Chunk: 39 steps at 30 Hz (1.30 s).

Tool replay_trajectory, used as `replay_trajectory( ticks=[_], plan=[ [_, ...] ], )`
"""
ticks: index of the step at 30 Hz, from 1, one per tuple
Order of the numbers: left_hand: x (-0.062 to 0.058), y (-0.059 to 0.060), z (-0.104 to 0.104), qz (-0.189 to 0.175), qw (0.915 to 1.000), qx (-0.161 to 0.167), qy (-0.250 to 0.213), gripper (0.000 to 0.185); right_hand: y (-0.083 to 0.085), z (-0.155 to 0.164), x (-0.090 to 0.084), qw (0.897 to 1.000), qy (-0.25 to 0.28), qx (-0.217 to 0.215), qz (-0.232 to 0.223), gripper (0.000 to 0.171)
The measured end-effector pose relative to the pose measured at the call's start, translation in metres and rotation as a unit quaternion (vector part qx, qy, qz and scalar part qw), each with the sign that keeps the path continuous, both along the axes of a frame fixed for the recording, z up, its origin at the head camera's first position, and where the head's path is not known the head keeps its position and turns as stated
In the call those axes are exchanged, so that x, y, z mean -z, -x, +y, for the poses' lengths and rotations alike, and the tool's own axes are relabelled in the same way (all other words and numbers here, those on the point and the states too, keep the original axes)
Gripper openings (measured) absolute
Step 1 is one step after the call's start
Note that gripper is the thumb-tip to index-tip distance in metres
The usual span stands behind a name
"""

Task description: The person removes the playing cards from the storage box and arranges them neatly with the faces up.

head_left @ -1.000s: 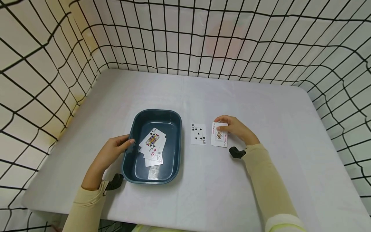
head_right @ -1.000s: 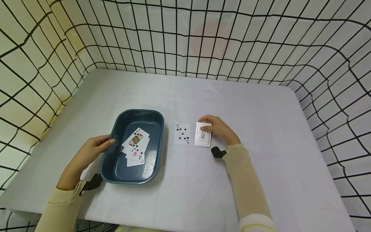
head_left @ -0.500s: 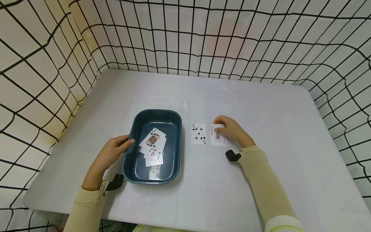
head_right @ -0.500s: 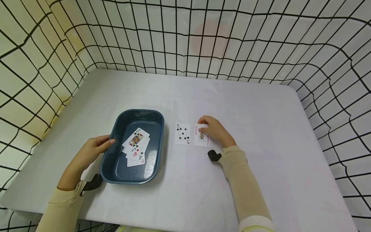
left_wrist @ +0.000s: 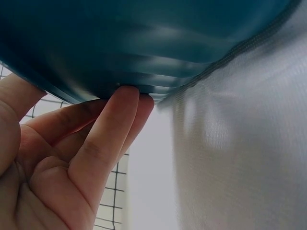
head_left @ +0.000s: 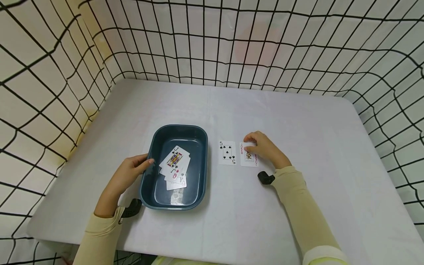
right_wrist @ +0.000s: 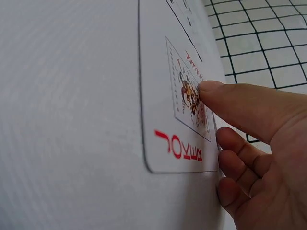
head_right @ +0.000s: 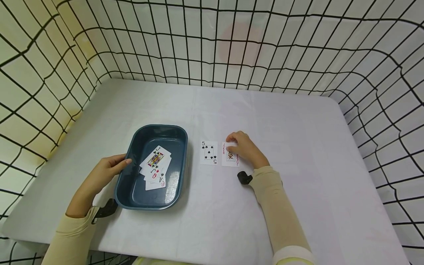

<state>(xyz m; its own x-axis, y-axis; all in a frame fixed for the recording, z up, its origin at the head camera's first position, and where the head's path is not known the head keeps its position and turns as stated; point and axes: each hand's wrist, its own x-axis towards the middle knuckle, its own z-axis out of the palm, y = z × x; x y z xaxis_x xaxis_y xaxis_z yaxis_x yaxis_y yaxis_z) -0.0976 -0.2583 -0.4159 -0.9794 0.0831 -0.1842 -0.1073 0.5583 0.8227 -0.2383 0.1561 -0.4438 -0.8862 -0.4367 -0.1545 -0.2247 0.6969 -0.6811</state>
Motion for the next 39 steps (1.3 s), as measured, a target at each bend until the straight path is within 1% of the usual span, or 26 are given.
replay_trajectory(
  ticks=[3,9,14,19,23,29,35,39],
  plan=[
    [0.0,0.0,0.0,-0.001,1.0,0.001,-0.002,0.056,0.0,0.0,0.0,1.0,0.005,-0.003,0.003,0.025],
    [0.0,0.001,0.0,-0.002,1.0,0.002,-0.008,0.054,0.002,-0.001,-0.001,0.999,0.016,-0.015,0.028,0.023],
    [0.0,0.001,0.001,-0.004,1.0,0.002,-0.008,0.053,0.004,-0.003,-0.007,1.0,0.01,-0.001,0.025,0.027],
    [0.0,0.002,0.001,-0.004,0.9999,0.003,-0.009,0.054,0.004,-0.013,-0.017,0.999,0.026,0.009,0.023,0.034],
    [0.0,0.001,0.001,-0.005,0.9999,0.0,-0.009,0.054,0.003,-0.03,-0.027,0.998,0.049,-0.008,0.039,0.039],
    [0.0,0.0,0.001,-0.004,0.9999,-0.005,-0.012,0.053,0.0,-0.065,-0.047,0.994,0.075,-0.033,0.069,0.04],
    [0.001,0.0,0.0,-0.002,0.9999,-0.007,-0.013,0.055,-0.006,-0.101,-0.066,0.989,0.099,-0.081,0.08,0.041],
    [0.002,0.001,0.0,-0.001,0.9998,-0.008,-0.016,0.053,-0.011,-0.129,-0.073,0.984,0.107,-0.11,0.086,0.042]
  ],
)
